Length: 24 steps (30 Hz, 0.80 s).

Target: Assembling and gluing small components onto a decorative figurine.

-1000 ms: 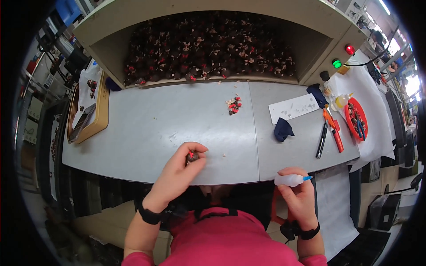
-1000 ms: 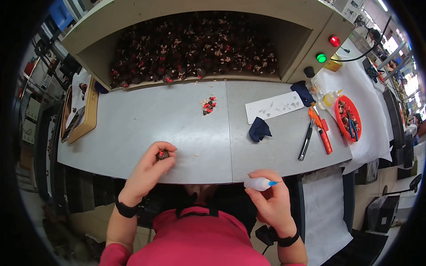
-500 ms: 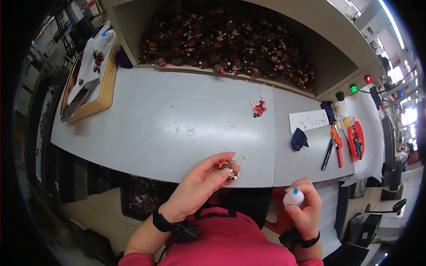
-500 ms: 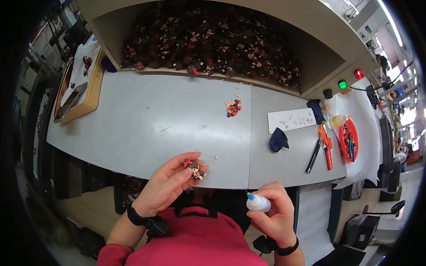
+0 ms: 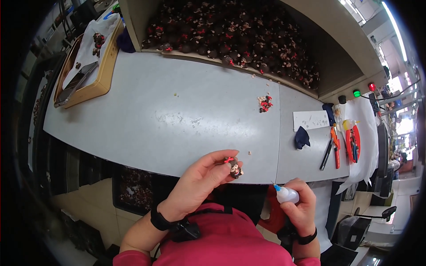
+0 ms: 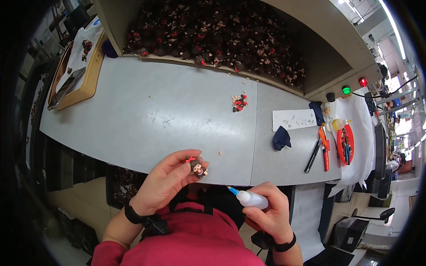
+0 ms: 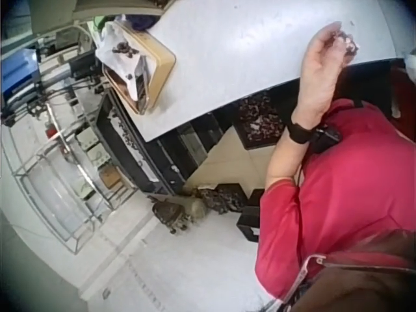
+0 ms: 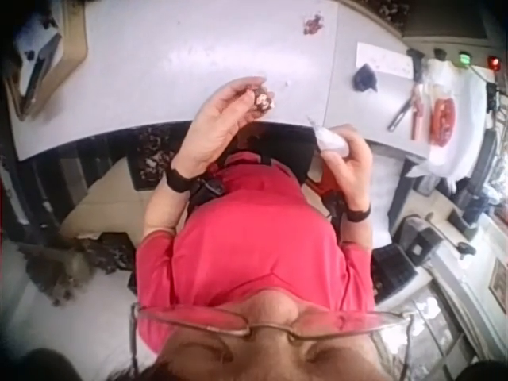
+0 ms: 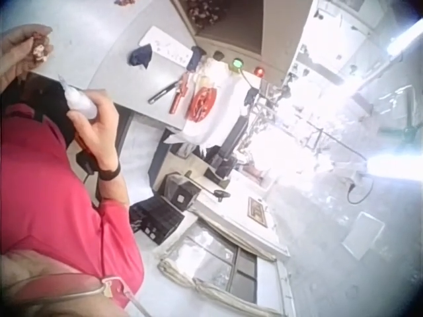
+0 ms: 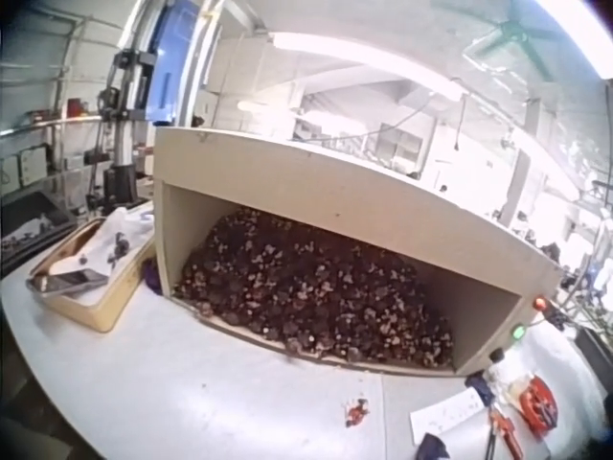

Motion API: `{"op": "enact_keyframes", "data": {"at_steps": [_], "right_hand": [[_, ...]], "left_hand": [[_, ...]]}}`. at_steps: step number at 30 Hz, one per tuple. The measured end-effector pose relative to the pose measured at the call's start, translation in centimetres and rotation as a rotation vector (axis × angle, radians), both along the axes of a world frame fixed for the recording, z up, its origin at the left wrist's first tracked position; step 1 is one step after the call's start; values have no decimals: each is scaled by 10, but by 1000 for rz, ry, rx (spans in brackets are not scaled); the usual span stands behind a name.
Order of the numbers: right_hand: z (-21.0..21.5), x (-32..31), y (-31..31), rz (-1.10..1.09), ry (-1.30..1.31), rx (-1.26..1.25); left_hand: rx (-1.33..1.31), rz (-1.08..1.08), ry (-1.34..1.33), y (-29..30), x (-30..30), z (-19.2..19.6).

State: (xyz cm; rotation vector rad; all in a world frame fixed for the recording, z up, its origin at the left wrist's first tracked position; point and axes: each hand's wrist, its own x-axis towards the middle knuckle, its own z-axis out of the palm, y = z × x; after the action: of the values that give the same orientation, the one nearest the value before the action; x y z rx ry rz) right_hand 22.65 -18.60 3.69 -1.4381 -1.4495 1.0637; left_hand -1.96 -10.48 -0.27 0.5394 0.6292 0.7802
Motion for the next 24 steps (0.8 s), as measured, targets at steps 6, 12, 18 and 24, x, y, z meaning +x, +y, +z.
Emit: {"op": "enact_keyframes", "data": {"at_steps": [6, 12, 18, 24], "right_hand": [[-2, 3, 1, 24, -62, 17], [-5, 7, 2, 28, -11, 46], [-9, 5, 1, -33, 174, 8], [-11, 13, 17, -194, -44, 32]], "left_hand": [[-17, 0, 38, 0, 1, 1], [-22, 29, 43, -1, 2, 1], [-8, 41, 42, -1, 3, 0], [-5, 74, 51, -3, 6, 2]]}}
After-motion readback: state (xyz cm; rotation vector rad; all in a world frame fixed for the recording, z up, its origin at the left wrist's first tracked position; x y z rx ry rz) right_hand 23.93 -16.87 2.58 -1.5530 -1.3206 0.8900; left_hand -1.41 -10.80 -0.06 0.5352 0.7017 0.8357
